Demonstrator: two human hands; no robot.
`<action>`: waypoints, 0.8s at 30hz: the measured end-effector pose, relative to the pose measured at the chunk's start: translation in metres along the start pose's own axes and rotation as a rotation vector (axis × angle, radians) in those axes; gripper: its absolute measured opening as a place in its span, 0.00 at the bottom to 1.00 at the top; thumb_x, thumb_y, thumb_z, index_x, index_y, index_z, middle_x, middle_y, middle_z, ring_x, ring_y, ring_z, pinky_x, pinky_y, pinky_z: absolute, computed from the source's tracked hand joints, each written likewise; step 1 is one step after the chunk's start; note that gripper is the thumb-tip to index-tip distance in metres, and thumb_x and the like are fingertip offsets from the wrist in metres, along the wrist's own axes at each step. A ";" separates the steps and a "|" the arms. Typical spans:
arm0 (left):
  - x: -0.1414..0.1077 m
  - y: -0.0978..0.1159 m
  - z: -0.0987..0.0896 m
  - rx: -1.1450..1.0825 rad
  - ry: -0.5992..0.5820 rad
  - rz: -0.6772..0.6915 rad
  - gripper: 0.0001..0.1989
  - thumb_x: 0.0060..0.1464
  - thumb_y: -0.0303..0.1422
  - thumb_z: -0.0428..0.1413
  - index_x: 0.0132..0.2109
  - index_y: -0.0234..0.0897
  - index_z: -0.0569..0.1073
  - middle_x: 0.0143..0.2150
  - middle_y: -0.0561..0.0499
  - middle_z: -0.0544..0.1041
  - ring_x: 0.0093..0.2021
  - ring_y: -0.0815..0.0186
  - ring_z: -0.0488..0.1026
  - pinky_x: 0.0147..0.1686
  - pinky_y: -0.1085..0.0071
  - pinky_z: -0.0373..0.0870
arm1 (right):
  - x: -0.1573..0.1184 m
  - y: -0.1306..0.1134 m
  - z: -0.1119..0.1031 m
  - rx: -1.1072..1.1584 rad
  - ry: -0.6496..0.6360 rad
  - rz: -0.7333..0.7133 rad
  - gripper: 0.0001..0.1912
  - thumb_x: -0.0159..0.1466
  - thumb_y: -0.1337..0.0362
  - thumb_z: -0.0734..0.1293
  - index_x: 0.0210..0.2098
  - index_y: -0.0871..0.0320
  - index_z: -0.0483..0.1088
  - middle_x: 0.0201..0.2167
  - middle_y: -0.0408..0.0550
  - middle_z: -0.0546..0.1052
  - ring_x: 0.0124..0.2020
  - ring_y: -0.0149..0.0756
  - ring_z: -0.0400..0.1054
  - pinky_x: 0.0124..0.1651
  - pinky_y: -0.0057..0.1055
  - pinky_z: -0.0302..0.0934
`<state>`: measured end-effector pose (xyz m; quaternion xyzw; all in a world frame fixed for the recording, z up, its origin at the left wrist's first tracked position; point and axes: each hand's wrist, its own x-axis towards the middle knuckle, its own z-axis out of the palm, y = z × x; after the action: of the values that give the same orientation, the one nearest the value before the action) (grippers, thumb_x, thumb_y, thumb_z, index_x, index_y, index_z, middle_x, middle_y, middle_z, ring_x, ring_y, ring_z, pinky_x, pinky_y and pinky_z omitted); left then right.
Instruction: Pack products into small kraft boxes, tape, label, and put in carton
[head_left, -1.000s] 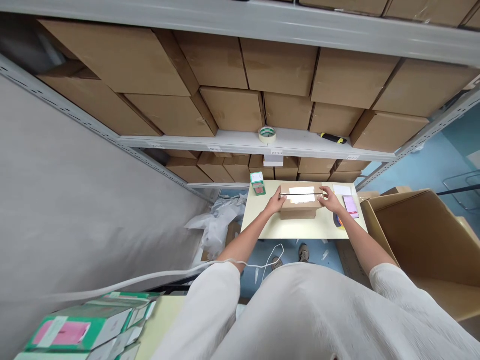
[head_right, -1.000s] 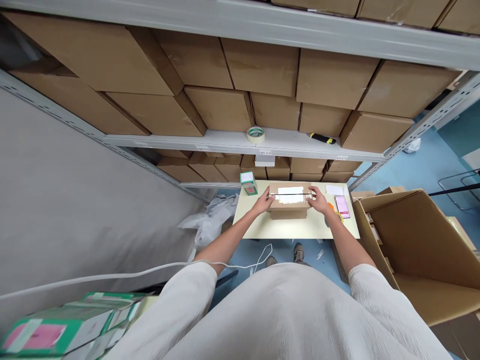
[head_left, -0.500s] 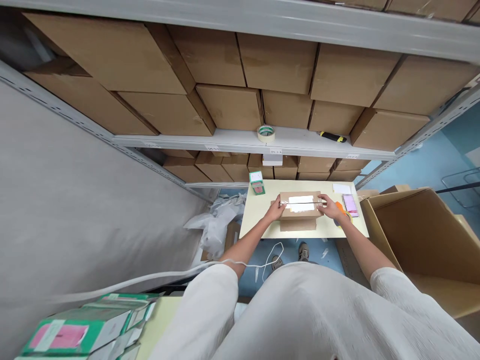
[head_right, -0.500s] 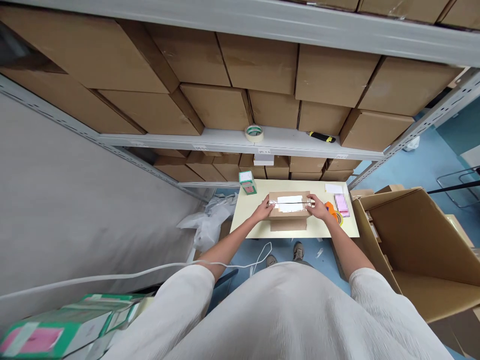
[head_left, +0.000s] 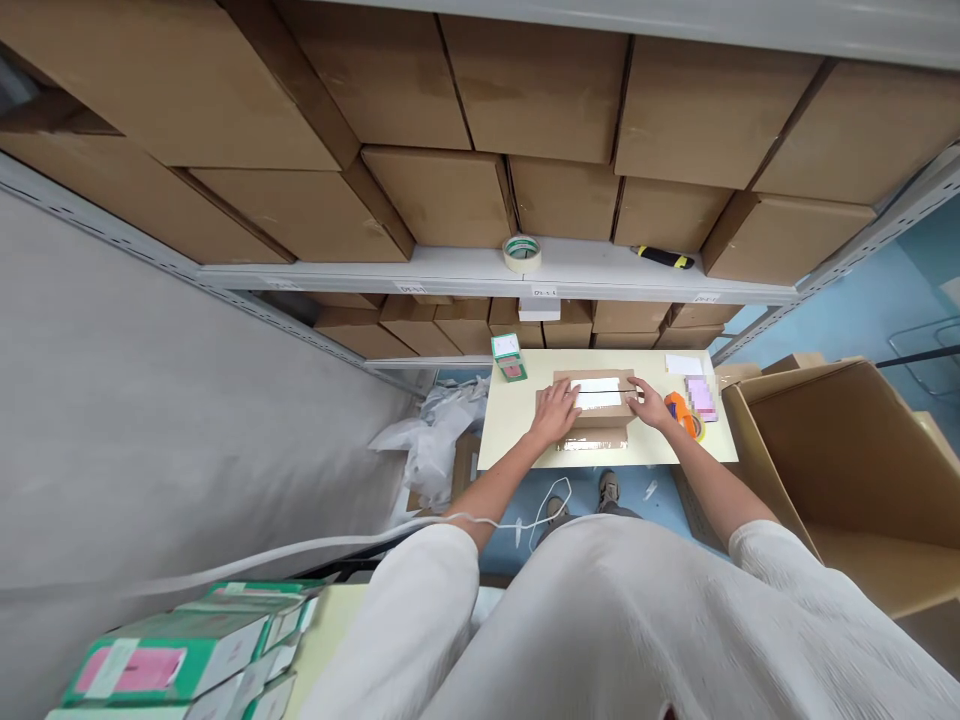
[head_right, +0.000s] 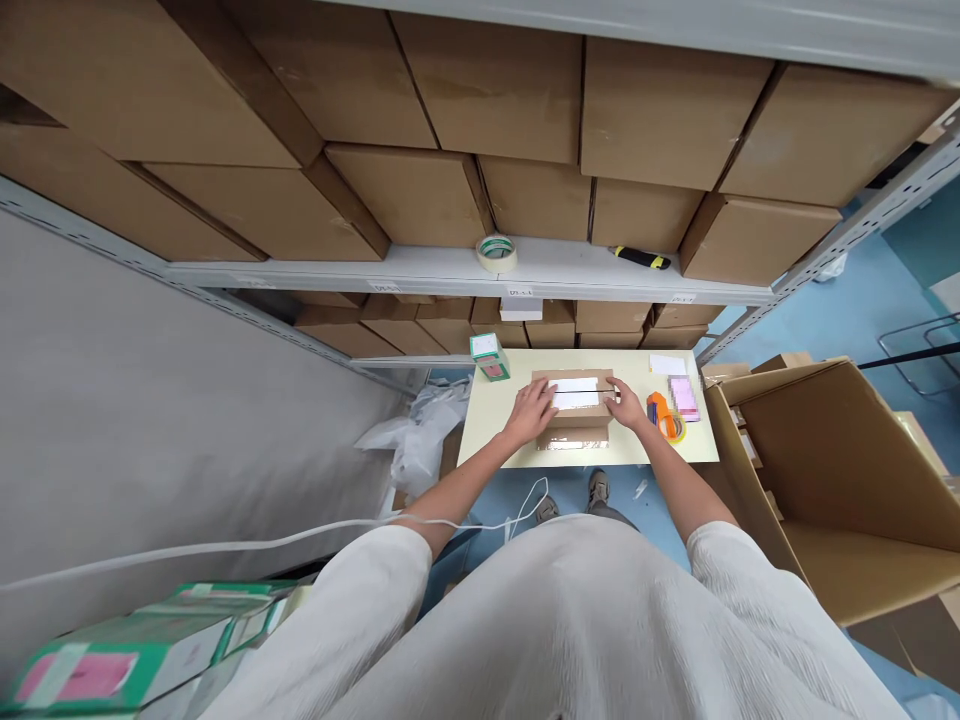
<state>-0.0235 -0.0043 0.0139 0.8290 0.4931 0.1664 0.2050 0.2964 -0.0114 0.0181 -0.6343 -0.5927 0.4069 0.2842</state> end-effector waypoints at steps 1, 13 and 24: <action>0.000 0.004 0.000 0.044 -0.038 0.040 0.28 0.72 0.42 0.51 0.75 0.44 0.67 0.79 0.41 0.61 0.79 0.45 0.54 0.77 0.43 0.50 | 0.001 0.001 0.001 0.001 0.004 -0.003 0.33 0.65 0.52 0.69 0.68 0.49 0.67 0.70 0.56 0.71 0.63 0.54 0.72 0.66 0.56 0.68; 0.011 0.015 0.005 0.187 -0.105 0.049 0.27 0.73 0.44 0.49 0.74 0.44 0.69 0.79 0.40 0.62 0.79 0.44 0.55 0.76 0.42 0.50 | -0.024 0.022 -0.004 -0.046 0.135 0.034 0.28 0.70 0.51 0.64 0.67 0.52 0.69 0.67 0.58 0.74 0.59 0.50 0.74 0.61 0.49 0.71; 0.013 0.014 0.005 0.169 -0.121 0.033 0.27 0.73 0.45 0.49 0.72 0.44 0.71 0.79 0.41 0.62 0.79 0.43 0.55 0.76 0.42 0.50 | -0.066 0.084 -0.039 -0.546 0.247 0.614 0.25 0.68 0.47 0.67 0.56 0.58 0.73 0.58 0.63 0.77 0.62 0.60 0.69 0.62 0.51 0.62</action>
<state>-0.0046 0.0003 0.0177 0.8598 0.4784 0.0771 0.1611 0.3758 -0.0833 -0.0214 -0.8773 -0.4238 0.2217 0.0403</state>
